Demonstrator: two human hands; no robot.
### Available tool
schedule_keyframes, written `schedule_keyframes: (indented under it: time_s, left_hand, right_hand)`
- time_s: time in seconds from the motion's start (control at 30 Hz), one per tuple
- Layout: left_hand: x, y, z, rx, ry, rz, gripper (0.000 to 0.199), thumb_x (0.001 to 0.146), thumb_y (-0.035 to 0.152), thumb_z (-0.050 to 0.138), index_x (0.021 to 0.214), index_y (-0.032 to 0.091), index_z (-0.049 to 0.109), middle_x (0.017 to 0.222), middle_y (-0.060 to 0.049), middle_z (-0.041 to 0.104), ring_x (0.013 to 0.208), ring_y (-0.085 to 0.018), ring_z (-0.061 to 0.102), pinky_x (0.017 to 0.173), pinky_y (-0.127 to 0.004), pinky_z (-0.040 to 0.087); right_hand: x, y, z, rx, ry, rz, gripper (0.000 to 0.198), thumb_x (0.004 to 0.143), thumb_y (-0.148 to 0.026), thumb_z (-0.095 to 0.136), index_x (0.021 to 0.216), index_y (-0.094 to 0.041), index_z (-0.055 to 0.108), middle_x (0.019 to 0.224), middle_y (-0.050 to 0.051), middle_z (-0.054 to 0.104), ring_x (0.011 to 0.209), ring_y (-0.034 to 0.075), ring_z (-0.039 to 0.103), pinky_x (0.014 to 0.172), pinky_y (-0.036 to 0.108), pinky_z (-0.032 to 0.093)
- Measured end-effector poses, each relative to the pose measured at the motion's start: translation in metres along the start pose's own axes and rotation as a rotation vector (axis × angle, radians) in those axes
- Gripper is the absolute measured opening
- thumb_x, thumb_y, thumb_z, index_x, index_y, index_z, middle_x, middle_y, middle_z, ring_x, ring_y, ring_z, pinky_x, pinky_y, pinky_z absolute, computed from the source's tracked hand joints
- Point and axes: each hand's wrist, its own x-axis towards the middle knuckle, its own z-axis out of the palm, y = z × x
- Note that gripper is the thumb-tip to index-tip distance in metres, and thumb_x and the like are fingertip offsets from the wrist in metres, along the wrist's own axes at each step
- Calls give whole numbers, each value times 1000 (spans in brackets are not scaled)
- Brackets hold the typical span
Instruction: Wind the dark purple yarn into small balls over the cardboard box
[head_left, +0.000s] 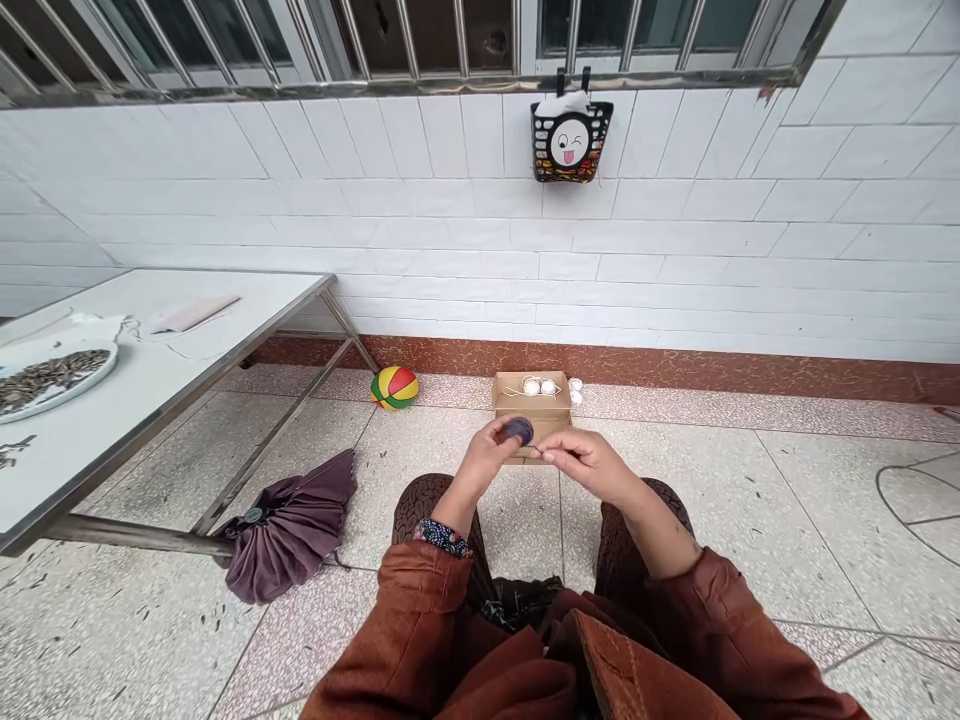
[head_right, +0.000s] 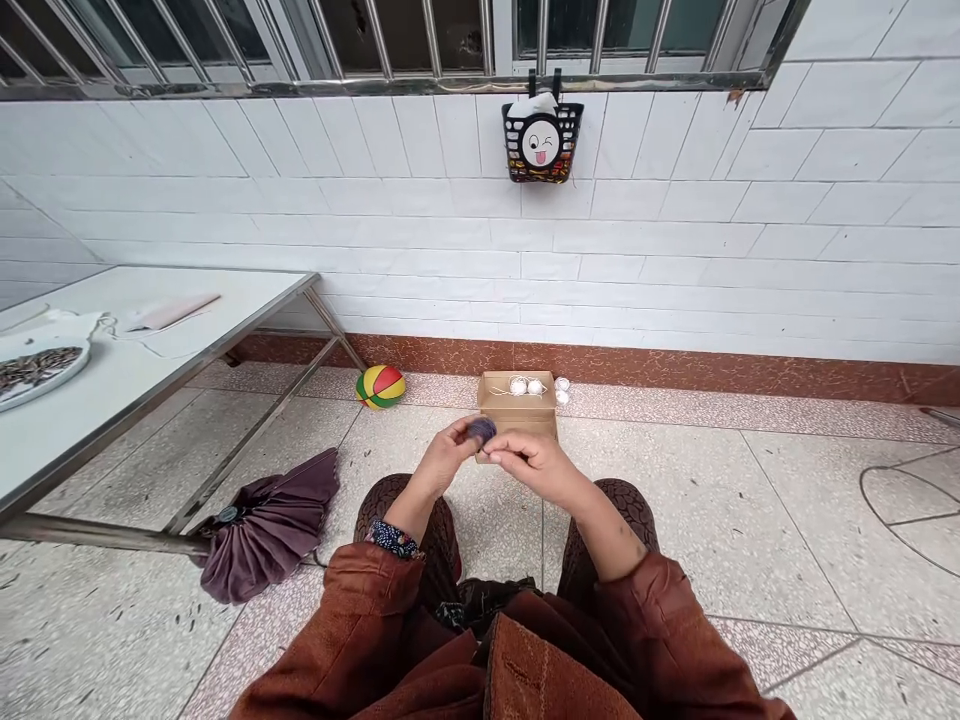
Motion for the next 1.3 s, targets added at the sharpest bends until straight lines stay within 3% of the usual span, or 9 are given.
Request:
schedule_keyframes:
  time_s: [0.1, 0.23, 0.33, 0.43, 0.6, 0.83, 1.03, 1.13, 1.3]
  left_hand:
    - [-17, 2, 1, 267, -231, 64, 43, 66, 21, 77, 109, 20, 73, 101, -5, 64, 87, -17, 59, 77, -29, 46]
    - [-35, 3, 4, 99, -415, 23, 70, 68, 19, 77, 134, 25, 54, 102, -3, 61, 87, -15, 60, 76, -27, 45]
    - [-37, 5, 6, -105, -339, 46, 77, 69, 21, 79, 138, 28, 46, 101, -3, 63, 91, -16, 62, 81, -28, 46]
    - [-32, 6, 7, -184, -141, 60, 59, 68, 24, 81, 123, 21, 59, 108, -6, 65, 99, -18, 61, 90, -31, 45]
    - [-25, 1, 6, -129, 94, 63, 48, 66, 25, 80, 111, 17, 64, 111, -8, 67, 103, -20, 62, 97, -35, 45]
    - [-33, -1, 5, 201, -78, 136, 53, 67, 20, 77, 118, 19, 61, 111, -8, 63, 99, -20, 61, 85, -32, 48]
    - [-34, 19, 13, -81, -273, 199, 71, 71, 26, 81, 136, 26, 51, 115, -7, 63, 104, -21, 60, 94, -35, 45]
    - [-22, 28, 13, -248, -138, 189, 59, 71, 31, 82, 125, 23, 62, 123, -9, 63, 113, -23, 58, 96, -35, 44]
    - [11, 33, 2, -322, 110, 129, 49, 67, 27, 83, 111, 19, 65, 112, -7, 67, 100, -19, 61, 89, -32, 45]
  right_hand:
    - [22, 18, -5, -39, 111, 53, 21, 95, -37, 58, 96, -21, 72, 89, 3, 73, 79, 17, 66, 73, 28, 50]
    - [32, 57, -2, -101, 213, 204, 22, 90, -39, 59, 91, -20, 71, 75, 1, 66, 67, 16, 57, 65, 27, 44]
    - [19, 83, 15, -82, 216, 313, 24, 90, -41, 56, 84, -20, 66, 68, -1, 61, 63, 16, 54, 62, 26, 42]
    - [-3, 96, 38, -116, 167, 366, 26, 93, -41, 52, 82, -21, 64, 66, -1, 61, 64, 17, 56, 62, 27, 43]
    - [-31, 72, 57, -223, -20, 137, 28, 102, -34, 43, 97, -23, 67, 92, 4, 72, 86, 20, 66, 80, 32, 48]
    - [2, 26, 17, -332, 36, -48, 24, 102, -33, 48, 95, -22, 68, 89, 5, 70, 85, 19, 65, 78, 30, 49]
    - [40, 55, 3, -281, 121, -55, 25, 100, -34, 50, 87, -21, 66, 83, 5, 69, 80, 21, 64, 74, 32, 49]
    - [39, 68, 13, -263, 137, -11, 27, 101, -35, 46, 87, -21, 64, 81, 5, 69, 75, 20, 65, 70, 31, 49]
    - [32, 62, 29, -261, 69, -72, 26, 103, -33, 44, 92, -22, 65, 86, 5, 71, 80, 20, 66, 73, 31, 50]
